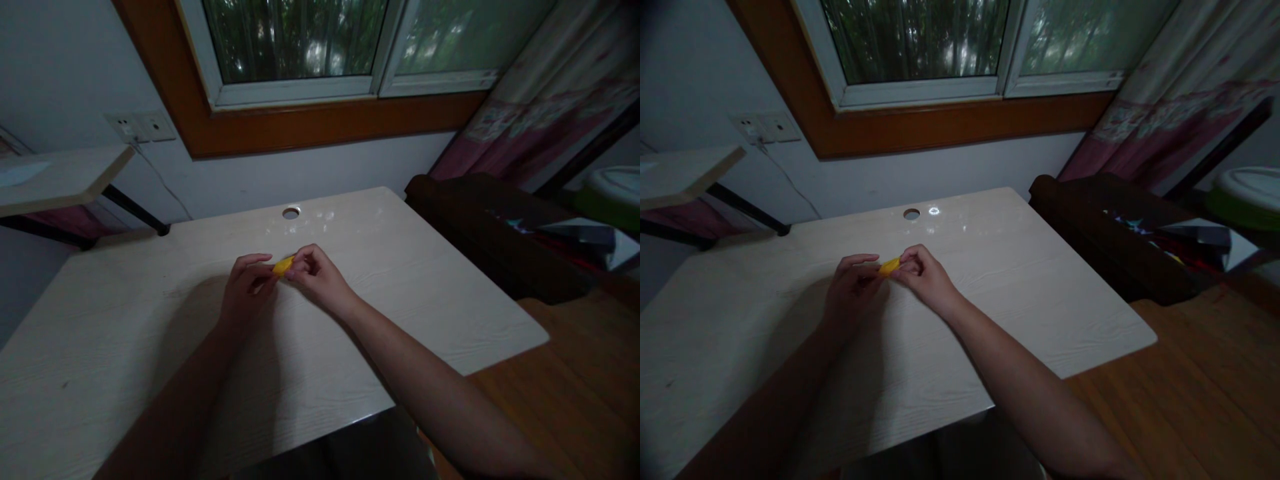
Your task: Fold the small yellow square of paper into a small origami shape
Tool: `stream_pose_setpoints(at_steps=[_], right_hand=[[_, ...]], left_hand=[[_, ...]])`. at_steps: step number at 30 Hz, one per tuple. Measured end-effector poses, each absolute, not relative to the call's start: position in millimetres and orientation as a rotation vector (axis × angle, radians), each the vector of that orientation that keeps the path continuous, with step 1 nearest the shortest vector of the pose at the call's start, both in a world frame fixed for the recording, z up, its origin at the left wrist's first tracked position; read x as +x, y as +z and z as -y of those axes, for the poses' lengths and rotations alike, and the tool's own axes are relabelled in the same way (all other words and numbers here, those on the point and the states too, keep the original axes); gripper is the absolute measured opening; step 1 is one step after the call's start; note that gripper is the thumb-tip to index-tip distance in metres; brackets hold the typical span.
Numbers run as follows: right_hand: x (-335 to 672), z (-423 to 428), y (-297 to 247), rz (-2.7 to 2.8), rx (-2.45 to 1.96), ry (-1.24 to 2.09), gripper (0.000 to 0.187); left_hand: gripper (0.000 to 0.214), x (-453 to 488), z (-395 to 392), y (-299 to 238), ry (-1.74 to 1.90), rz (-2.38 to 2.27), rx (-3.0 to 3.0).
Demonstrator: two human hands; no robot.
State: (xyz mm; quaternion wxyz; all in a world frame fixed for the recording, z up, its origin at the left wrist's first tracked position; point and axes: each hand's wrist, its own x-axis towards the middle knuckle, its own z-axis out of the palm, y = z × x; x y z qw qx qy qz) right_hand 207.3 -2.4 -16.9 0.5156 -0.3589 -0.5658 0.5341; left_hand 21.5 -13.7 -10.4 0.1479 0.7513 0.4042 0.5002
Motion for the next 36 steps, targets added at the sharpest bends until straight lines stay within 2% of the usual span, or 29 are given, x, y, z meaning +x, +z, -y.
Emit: stream_pose_setpoints(at_steps=[9, 28, 36], right_hand=[[203.1, -0.3, -19.2, 1.2, -0.763, 1.369, 0.038], [200.8, 0.8, -14.1, 1.052, -0.739, 1.385, 0.037], [203.1, -0.6, -12.4, 1.087, -0.785, 1.28, 0.032]], left_hand=[[0.005, 23.4, 14.4, -11.3, 1.419, -1.097, 2.112], [0.008, 22.2, 8.3, -21.0, 1.411, -1.009, 1.967], [0.007, 23.6, 9.2, -18.6, 1.417, -0.993, 1.863]])
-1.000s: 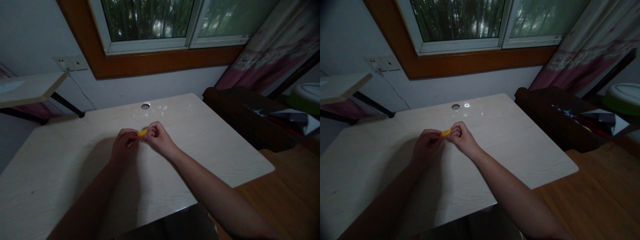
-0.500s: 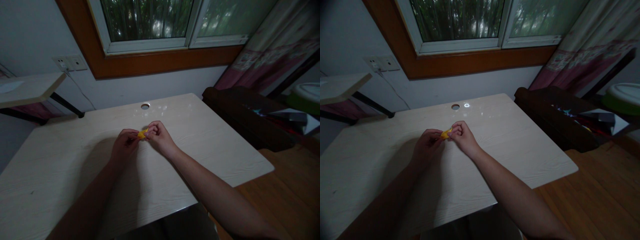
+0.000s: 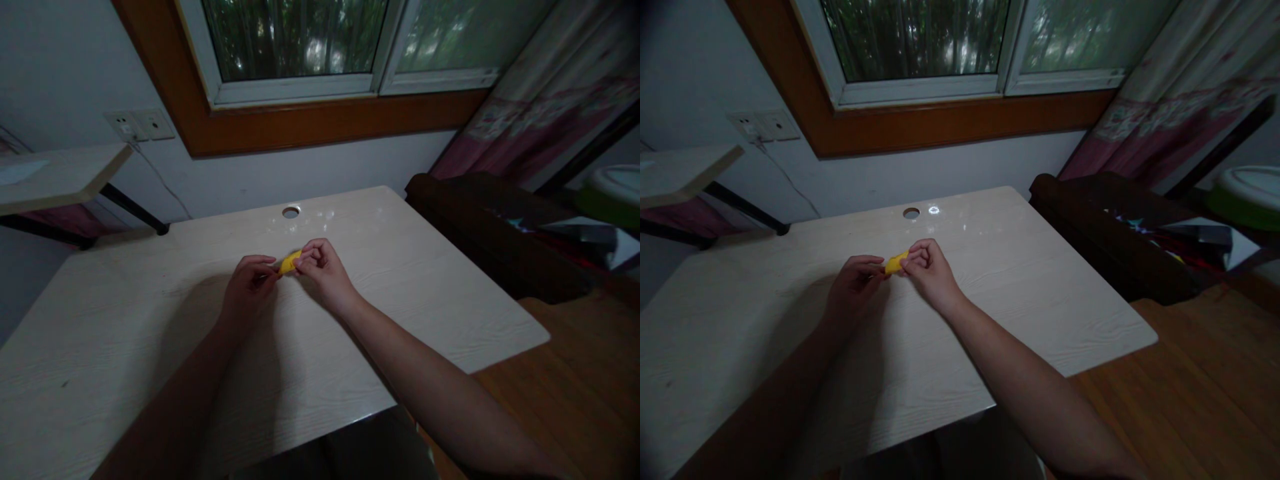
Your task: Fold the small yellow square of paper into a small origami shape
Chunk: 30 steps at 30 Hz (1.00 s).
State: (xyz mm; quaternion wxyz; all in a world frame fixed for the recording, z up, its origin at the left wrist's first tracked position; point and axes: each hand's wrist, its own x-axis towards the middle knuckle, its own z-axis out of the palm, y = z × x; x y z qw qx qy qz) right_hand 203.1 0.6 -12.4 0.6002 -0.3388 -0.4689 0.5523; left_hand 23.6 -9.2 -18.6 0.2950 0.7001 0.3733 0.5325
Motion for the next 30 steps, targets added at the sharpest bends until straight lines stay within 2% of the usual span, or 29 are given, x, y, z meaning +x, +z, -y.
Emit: stream_pose_setpoints(at_steps=[10, 17, 23, 30], right_hand=[[205.6, 5.5, -15.9, 1.451, -0.962, 1.132, 0.024], [205.8, 6.4, -13.9, 1.475, -1.02, 1.052, 0.024], [203.6, 5.0, -16.5, 1.423, -1.006, 1.119, 0.021], [202.5, 3.1, -19.1, 1.387, -0.993, 1.207, 0.022]], left_hand=[[0.024, 23.8, 13.6, -25.3, 1.299, -0.986, 1.588], [0.019, 21.4, 7.7, -29.5, 1.144, -1.13, 1.658], [0.013, 23.6, 8.3, -19.5, 1.026, -1.213, 1.664], [0.009, 24.3, 8.9, -14.6, 1.097, -1.274, 1.57]])
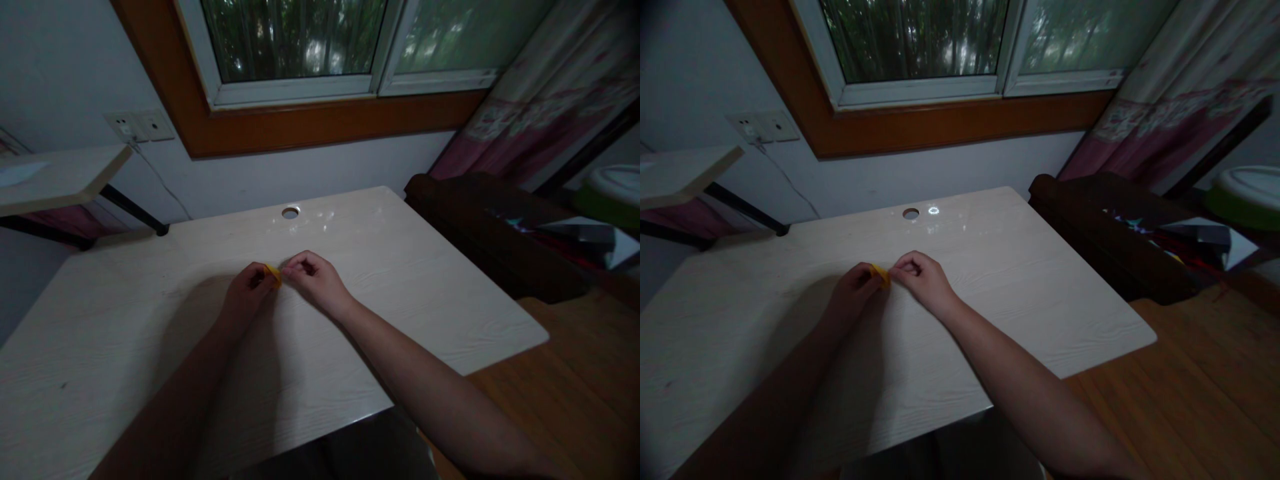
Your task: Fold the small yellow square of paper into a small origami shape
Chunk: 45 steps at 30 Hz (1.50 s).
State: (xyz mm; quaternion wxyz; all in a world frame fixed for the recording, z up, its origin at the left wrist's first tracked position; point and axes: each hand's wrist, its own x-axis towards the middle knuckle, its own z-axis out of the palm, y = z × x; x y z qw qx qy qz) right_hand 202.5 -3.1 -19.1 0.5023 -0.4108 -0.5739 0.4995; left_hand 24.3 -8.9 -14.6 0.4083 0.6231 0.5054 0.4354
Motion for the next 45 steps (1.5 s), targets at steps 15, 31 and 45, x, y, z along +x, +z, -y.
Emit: stream_pose_setpoints(at_steps=[15, 31, 45], right_hand=[[201.0, 9.5, -16.5, 1.779, -1.051, 0.862, 0.016], [208.1, 9.0, -10.3, 1.824, -1.038, 0.54, 0.012], [213.9, 10.6, -4.5, 1.911, -0.928, 0.518, 0.011]], left_hand=[[0.013, 25.4, 7.0, -14.7, 1.149, -1.265, 1.54], [0.021, 29.6, 10.7, -24.2, 1.337, -1.072, 1.566], [0.026, 34.4, 21.6, -11.9, 1.181, -1.039, 1.511]])
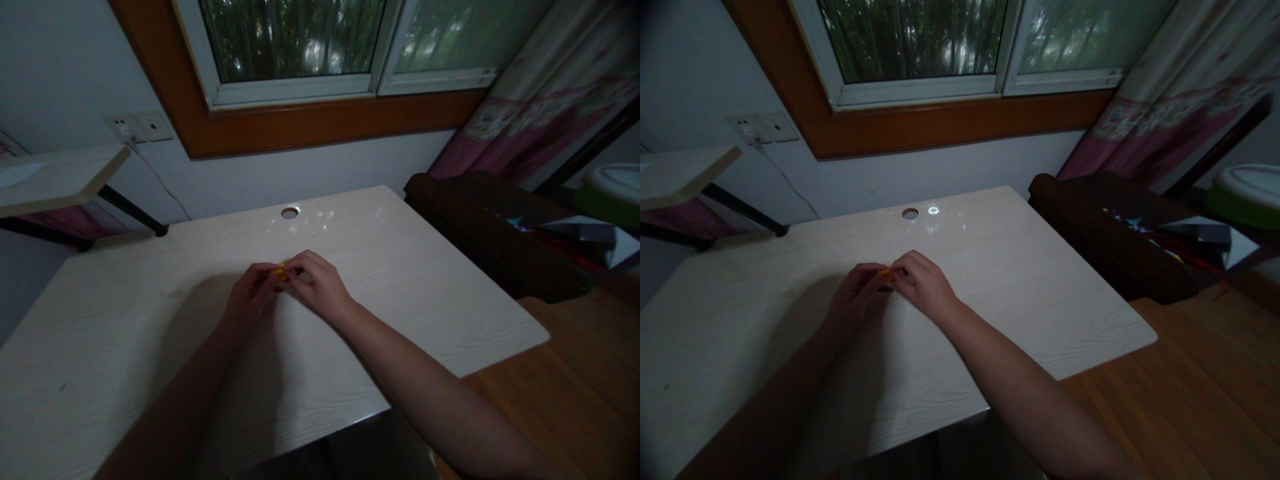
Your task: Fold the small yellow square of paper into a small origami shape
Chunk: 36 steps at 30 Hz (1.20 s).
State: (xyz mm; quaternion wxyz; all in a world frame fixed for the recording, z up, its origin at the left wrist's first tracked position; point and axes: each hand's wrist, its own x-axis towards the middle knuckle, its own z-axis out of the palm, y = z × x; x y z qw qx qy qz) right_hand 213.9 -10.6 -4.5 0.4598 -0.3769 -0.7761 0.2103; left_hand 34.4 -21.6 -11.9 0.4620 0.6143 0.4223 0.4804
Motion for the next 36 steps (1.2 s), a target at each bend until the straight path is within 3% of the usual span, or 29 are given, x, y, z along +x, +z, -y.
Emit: stream_pose_setpoints(at_steps=[7, 14, 20, 36], right_hand=[[213.0, 12.5, -3.7, 1.818, -0.942, 0.544, 0.01], [208.8, 10.5, -10.6, 1.599, -0.824, 0.828, 0.031], [210.4, 8.5, -7.0, 1.623, -0.904, 0.837, 0.005], [211.8, 8.5, -2.0, 1.66, -0.902, 0.783, 0.005]], left_hand=[[0.026, 31.2, 18.2, -15.5, 1.192, -1.082, 1.425], [0.028, 25.7, 16.6, -19.1, 1.17, -1.163, 1.551], [0.022, 22.4, 20.0, -14.1, 1.17, -1.317, 1.749], [0.014, 23.2, 21.9, -11.5, 1.205, -1.413, 1.925]])
